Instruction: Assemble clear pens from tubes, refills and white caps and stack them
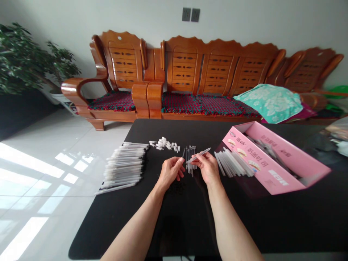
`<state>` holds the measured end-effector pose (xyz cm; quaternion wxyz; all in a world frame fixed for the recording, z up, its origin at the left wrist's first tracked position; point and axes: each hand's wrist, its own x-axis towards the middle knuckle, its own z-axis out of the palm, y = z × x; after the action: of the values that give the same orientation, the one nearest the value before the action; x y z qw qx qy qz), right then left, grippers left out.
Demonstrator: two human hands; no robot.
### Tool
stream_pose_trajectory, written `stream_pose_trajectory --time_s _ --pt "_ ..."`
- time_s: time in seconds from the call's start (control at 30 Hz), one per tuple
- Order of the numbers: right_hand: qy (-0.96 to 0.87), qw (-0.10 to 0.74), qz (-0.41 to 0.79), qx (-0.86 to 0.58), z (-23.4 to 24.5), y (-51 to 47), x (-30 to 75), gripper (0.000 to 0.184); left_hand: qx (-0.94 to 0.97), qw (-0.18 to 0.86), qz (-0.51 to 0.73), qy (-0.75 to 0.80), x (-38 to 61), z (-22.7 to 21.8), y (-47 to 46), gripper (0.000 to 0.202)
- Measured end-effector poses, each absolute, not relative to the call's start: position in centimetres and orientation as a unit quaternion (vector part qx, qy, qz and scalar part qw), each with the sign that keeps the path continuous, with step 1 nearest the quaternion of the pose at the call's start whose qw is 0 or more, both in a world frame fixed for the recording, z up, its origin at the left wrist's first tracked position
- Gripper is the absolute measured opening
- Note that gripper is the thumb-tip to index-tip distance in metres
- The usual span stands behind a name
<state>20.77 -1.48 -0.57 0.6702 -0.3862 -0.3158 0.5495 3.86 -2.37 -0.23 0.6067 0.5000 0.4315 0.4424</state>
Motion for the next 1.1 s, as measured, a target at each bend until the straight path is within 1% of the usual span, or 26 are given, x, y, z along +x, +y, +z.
stream_pose_trajectory --time_s 0.1,0.23,0.3,0.43,0.53,0.6,0.67,0.77,0.87,0.93,1.0,1.1 --pt "-0.320 0.669 0.550 -0.385 -0.5 -1.5 20.8 0.028 0.517 0.620 0.408 0.426 3.8 -0.3 -2.5 0.052" --pt "-0.325 0.663 0.550 -0.389 -0.5 -1.6 20.6 0.026 0.532 0.600 0.409 0.435 4.0 -0.2 -2.6 0.037" --pt "-0.328 0.661 0.550 -0.391 -0.4 -1.6 20.6 0.026 0.524 0.591 0.423 0.444 4.1 -0.1 -2.5 0.033" --pt "-0.327 0.662 0.550 -0.391 -0.5 -1.6 20.6 0.026 0.523 0.578 0.437 0.449 3.9 -0.3 -2.5 0.038" --pt "-0.325 0.666 0.547 -0.390 -0.7 -1.5 20.7 0.026 0.536 0.586 0.416 0.444 3.8 -0.5 -2.5 0.047" --pt "-0.328 0.664 0.547 -0.391 -0.7 -1.5 20.7 0.026 0.543 0.590 0.404 0.440 3.9 -0.5 -2.6 0.045" --pt "-0.332 0.659 0.550 -0.391 -0.7 -1.5 20.7 0.025 0.542 0.588 0.405 0.444 4.0 -0.4 -2.6 0.038" --pt "-0.321 0.658 0.561 -0.387 -0.6 -1.5 20.8 0.026 0.528 0.573 0.436 0.451 3.8 -0.1 -2.4 0.034" --pt "-0.301 0.666 0.571 -0.374 -0.5 -1.5 21.0 0.028 0.508 0.493 0.515 0.483 2.7 0.1 -1.8 0.037" --pt "-0.296 0.668 0.572 -0.372 -0.4 -1.5 21.2 0.027 0.504 0.420 0.534 0.533 1.6 0.0 -1.2 0.034" --pt "-0.301 0.663 0.569 -0.382 -0.2 -1.6 21.3 0.025 0.532 0.364 0.503 0.575 0.5 -0.1 -0.7 0.025" --pt "-0.321 0.644 0.565 -0.405 -0.1 -1.8 21.3 0.025 0.609 0.287 0.445 0.590 -0.6 -0.2 -0.3 0.014"
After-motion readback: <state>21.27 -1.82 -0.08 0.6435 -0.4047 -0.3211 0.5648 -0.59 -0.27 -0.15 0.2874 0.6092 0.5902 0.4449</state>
